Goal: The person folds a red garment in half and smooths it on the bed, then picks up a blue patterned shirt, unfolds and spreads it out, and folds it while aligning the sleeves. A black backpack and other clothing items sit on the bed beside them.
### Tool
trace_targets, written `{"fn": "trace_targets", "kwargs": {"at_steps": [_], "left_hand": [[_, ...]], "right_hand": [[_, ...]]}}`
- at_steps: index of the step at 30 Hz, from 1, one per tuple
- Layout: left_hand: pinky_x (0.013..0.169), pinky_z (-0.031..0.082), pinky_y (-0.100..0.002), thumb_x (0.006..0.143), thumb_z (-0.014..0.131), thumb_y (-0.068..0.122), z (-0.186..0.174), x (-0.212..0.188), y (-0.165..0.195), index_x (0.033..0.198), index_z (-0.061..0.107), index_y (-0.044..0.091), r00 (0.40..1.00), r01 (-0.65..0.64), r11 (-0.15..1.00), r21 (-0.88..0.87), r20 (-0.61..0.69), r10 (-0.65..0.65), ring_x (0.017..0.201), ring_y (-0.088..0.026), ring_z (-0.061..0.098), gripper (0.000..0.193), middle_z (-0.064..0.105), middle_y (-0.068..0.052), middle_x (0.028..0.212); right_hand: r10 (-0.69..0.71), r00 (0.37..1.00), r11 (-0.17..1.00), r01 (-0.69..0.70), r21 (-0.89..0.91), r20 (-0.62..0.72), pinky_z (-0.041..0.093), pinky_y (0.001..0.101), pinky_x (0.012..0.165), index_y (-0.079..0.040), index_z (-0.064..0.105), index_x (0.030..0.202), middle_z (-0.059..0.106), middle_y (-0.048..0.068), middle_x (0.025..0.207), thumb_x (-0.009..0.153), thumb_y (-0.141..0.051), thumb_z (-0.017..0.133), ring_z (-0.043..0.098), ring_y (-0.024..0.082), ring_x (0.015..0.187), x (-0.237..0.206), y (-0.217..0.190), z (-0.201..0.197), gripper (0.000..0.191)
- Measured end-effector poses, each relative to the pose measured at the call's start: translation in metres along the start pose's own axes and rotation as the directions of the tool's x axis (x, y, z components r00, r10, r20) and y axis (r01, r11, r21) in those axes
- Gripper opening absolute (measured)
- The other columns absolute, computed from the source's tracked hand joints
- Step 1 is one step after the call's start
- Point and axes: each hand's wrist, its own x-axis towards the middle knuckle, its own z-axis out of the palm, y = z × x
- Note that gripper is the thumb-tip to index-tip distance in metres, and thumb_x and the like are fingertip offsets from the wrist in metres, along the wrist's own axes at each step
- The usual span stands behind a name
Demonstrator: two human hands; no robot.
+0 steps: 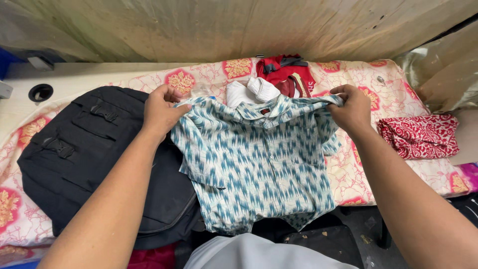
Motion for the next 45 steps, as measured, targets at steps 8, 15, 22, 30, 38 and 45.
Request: {"fn": "trace_targets", "kwargs": {"at_steps": [8, 15, 22, 30, 38, 45], "left_hand": [[0.088, 0.056, -0.033, 0.069, 0.092, 0.032, 0.007, -0.023, -0.03, 0.13, 0.057, 0.002, 0.957, 0.279, 0.957, 0.077, 0.057, -0.283, 0.103, -0.021, 0.069, 0.077, 0.069, -0.015, 0.117], [0.099, 0.051, -0.04, 0.057, 0.097, 0.047, 0.023, -0.043, -0.021, 0.137, 0.053, 0.001, 0.971, 0.238, 0.944, 0.227, -0.078, -0.226, 0.121, -0.033, 0.063, 0.102, 0.062, -0.022, 0.133], [0.101, 0.049, -0.045, 0.059, 0.095, 0.056, 0.027, -0.041, -0.005, 0.136, 0.05, 0.001, 0.966, 0.257, 0.908, 0.332, -0.119, -0.23, 0.122, -0.039, 0.059, 0.105, 0.06, -0.026, 0.131], [0.097, 0.05, -0.045, 0.068, 0.088, 0.039, 0.041, -0.007, -0.015, 0.127, 0.062, 0.008, 0.999, -0.019, 0.958, 0.288, -0.036, 0.031, 0.117, -0.037, 0.065, 0.072, 0.068, -0.022, 0.123], [0.096, 0.053, -0.04, 0.073, 0.087, 0.044, 0.053, 0.009, -0.009, 0.126, 0.066, 0.005, 0.997, 0.039, 0.948, 0.314, 0.053, -0.059, 0.11, -0.033, 0.071, 0.068, 0.072, -0.023, 0.117], [0.086, 0.056, -0.039, 0.064, 0.092, 0.042, 0.05, 0.029, -0.012, 0.11, 0.076, 0.0, 0.849, -0.082, 0.812, 0.577, 0.468, -0.246, 0.094, -0.032, 0.075, 0.064, 0.077, -0.022, 0.101]], "right_hand": [[0.075, 0.995, 0.997, -0.073, -0.027, 0.067, 0.056, 0.038, 0.087, -0.008, 0.071, 0.123, 0.076, 0.014, 0.113, 0.08, -0.017, 0.086, 0.072, 0.023, 0.105, -0.024, 0.029, 0.015, 0.047], [0.145, 0.978, 0.985, -0.129, -0.114, 0.147, 0.057, 0.0389, 0.086, -0.008, 0.072, 0.121, 0.077, 0.016, 0.11, 0.078, -0.024, 0.087, 0.074, 0.026, 0.102, -0.052, 0.048, 0.016, 0.048], [0.203, 0.948, 0.979, -0.205, -0.017, 0.244, 0.065, 0.0412, 0.075, -0.007, 0.068, 0.123, 0.072, 0.013, 0.118, 0.08, -0.025, 0.081, 0.077, 0.03, 0.096, -0.065, 0.025, 0.016, 0.048], [-0.041, 0.938, 0.997, 0.063, -0.054, 0.345, 0.057, 0.0389, 0.088, -0.004, 0.072, 0.118, 0.077, 0.016, 0.111, 0.082, -0.024, 0.082, 0.075, 0.026, 0.098, -0.038, 0.001, 0.033, 0.042], [-0.048, 0.864, 0.99, 0.107, -0.09, 0.501, 0.058, 0.0386, 0.086, -0.003, 0.069, 0.119, 0.077, 0.016, 0.103, 0.081, -0.028, 0.084, 0.075, 0.026, 0.094, -0.009, -0.02, 0.069, 0.048], [-0.194, 0.833, 0.972, 0.235, -0.013, 0.518, 0.057, 0.0379, 0.079, -0.008, 0.078, 0.105, 0.078, 0.015, 0.092, 0.079, -0.016, 0.081, 0.075, 0.026, 0.083, 0.004, -0.017, 0.069, 0.027]]}}
